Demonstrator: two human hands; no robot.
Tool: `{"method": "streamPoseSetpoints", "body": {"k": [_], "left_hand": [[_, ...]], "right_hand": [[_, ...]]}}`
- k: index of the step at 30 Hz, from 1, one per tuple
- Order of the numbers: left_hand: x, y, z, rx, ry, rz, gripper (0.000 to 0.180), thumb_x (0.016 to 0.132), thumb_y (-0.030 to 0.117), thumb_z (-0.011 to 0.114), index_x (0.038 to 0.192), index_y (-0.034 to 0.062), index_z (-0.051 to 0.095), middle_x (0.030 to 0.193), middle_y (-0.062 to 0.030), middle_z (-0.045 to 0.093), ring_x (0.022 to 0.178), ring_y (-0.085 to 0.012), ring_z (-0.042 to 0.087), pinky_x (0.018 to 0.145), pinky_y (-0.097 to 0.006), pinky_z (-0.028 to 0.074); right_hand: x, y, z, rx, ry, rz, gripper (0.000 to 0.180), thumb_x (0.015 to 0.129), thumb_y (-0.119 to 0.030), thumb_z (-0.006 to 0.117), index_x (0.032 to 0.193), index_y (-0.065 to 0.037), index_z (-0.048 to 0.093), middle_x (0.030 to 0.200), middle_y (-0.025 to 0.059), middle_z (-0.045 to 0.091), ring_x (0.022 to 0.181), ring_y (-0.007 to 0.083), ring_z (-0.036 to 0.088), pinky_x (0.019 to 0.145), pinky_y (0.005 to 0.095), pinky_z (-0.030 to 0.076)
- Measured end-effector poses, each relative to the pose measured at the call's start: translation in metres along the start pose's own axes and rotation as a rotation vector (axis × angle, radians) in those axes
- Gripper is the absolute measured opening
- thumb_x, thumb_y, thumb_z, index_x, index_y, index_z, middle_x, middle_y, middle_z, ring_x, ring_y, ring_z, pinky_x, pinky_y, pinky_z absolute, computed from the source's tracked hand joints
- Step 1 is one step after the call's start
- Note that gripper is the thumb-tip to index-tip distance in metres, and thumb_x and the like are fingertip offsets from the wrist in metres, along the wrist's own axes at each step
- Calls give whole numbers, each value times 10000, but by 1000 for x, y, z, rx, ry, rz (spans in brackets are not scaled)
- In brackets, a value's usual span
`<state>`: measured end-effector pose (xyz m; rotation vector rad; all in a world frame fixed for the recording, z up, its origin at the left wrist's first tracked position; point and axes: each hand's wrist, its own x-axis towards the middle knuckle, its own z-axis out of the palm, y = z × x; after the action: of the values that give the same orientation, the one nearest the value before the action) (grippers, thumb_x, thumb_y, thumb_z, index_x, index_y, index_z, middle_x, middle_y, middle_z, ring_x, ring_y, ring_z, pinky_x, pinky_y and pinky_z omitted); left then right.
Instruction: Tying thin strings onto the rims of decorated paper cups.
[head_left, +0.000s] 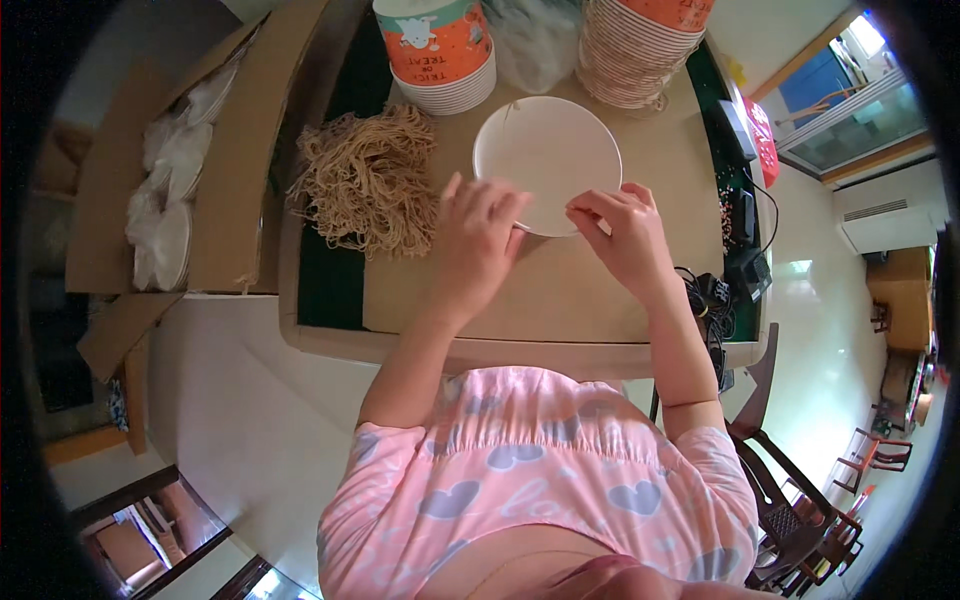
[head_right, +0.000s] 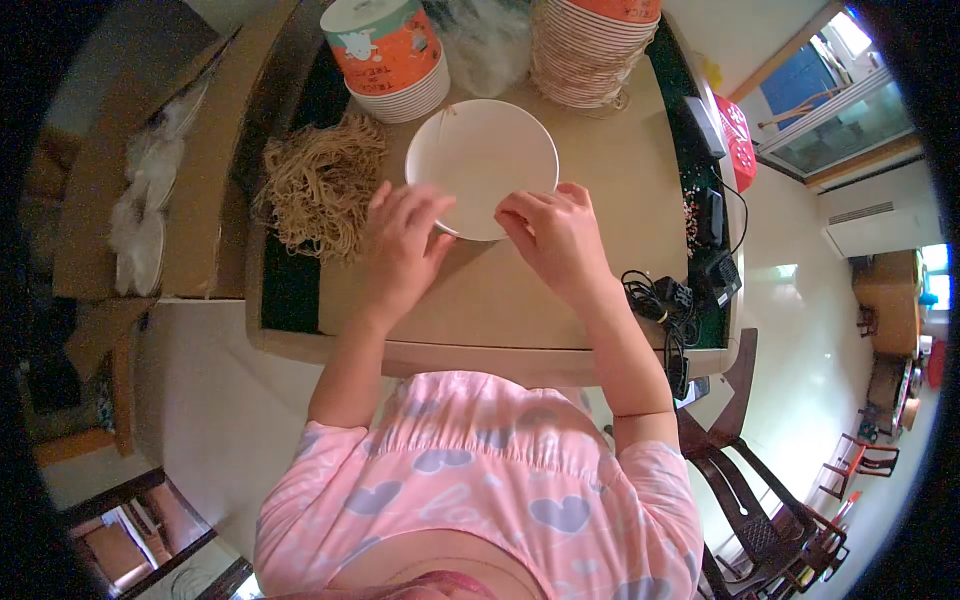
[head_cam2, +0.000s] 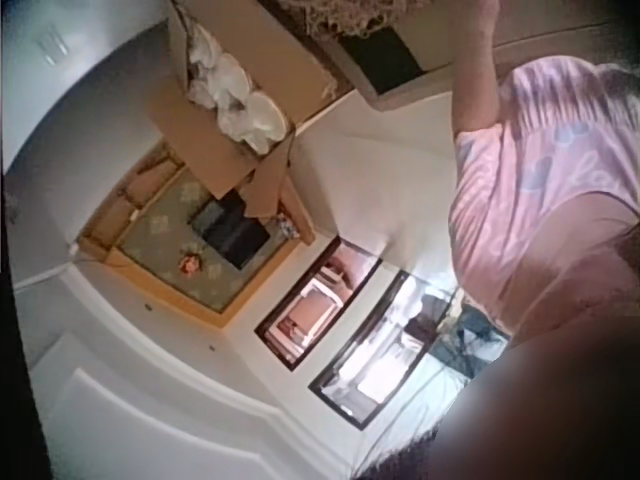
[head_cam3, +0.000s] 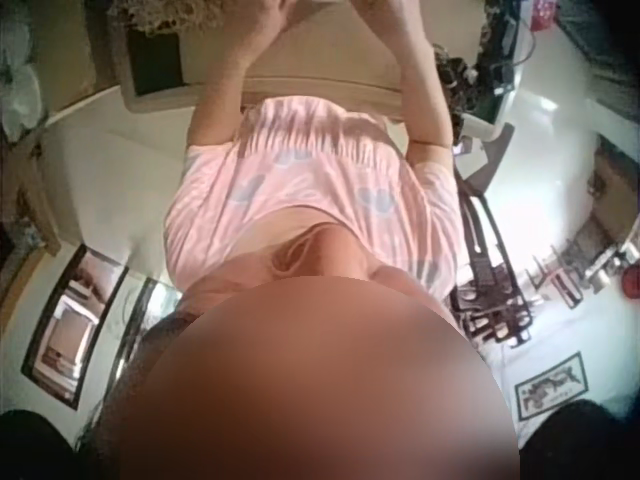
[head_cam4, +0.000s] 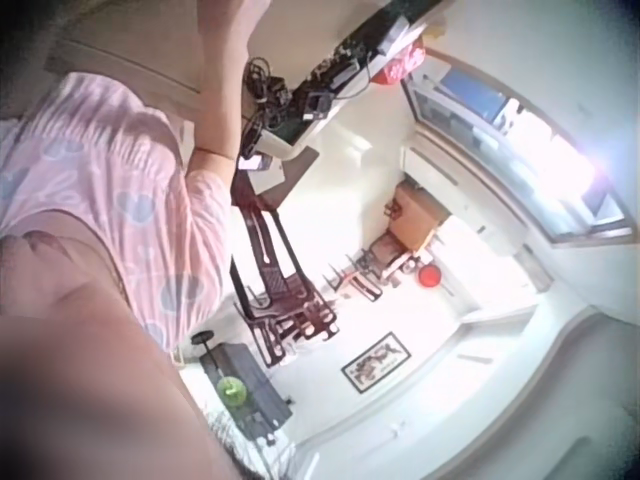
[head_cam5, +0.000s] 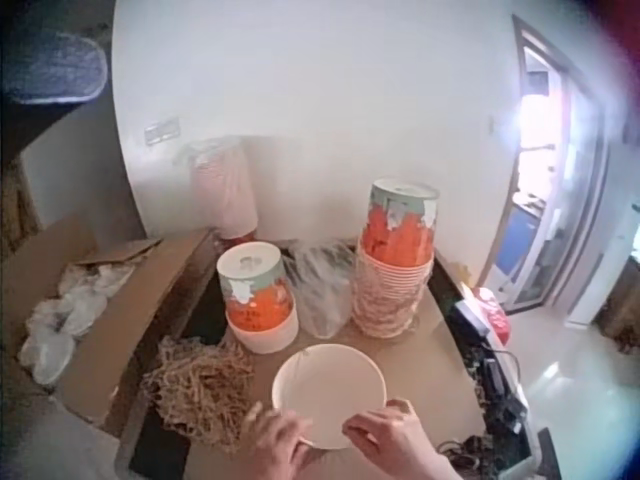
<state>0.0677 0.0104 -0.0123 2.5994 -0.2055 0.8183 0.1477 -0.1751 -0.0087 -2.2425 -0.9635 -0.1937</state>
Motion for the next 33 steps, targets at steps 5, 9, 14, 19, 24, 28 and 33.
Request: {"method": "streamPoseSetpoints", "body": {"k": [5, 9, 14, 19, 24, 28, 33], "left_hand": [[-53, 17, 26, -325, 105, -199, 207, 752, 95, 755, 923, 78, 640, 882, -47, 593, 830, -236, 609, 707, -398, 489], [-85, 32, 59, -468, 119, -341, 251, 759, 92, 761, 985, 69, 654, 820, -58, 586, 644, -186, 592, 546, -314, 485], [-79, 30, 71, -312, 106, -424, 278, 749, 109, 772, 998, 81, 654, 818, -50, 588, 618, -183, 565, 532, -315, 477], [-70, 26, 80, -448, 246, -327, 256, 756, 77, 745, 980, 72, 621, 863, -69, 604, 646, -240, 585, 551, -353, 481], [-53, 44, 18, -526, 276, -142, 147, 803, 12, 652, 913, 49, 561, 821, -115, 628, 680, -311, 625, 576, -406, 490], [-45, 50, -17, -508, -284, -281, 58, 881, 82, 565, 888, 43, 523, 704, -161, 629, 688, -364, 649, 598, -464, 495], [-15, 30, -17, -586, -262, -400, 82, 869, 29, 595, 923, 46, 535, 721, -146, 620, 673, -313, 642, 576, -405, 462]], "right_hand": [[-2, -5, 12, 43, 28, 144, 80, 856, -166, 642, 846, -88, 659, 685, 71, 660, 638, 274, 630, 843, 369, 461], [-4, -15, 15, 47, 29, 176, 106, 869, -186, 626, 854, -88, 664, 681, 79, 667, 627, 274, 634, 839, 374, 464], [-4, -24, 14, 36, -8, 179, 127, 877, -209, 617, 881, -93, 667, 695, 82, 679, 654, 272, 652, 830, 377, 468], [-4, -28, 17, 6, -16, 207, 126, 871, -207, 619, 868, -88, 661, 696, 94, 678, 663, 279, 658, 820, 383, 468], [-8, -21, 12, -5, -88, 154, 100, 858, -177, 624, 832, -85, 654, 715, 86, 670, 673, 287, 643, 811, 387, 460], [-15, -25, 4, 3, -204, -74, 76, 845, -156, 635, 817, -86, 648, 740, 71, 658, 695, 281, 625, 830, 397, 442], [-21, -29, 6, 130, -212, -26, 61, 823, -106, 681, 838, -69, 634, 769, 69, 656, 708, 251, 613, 851, 382, 435]]}}
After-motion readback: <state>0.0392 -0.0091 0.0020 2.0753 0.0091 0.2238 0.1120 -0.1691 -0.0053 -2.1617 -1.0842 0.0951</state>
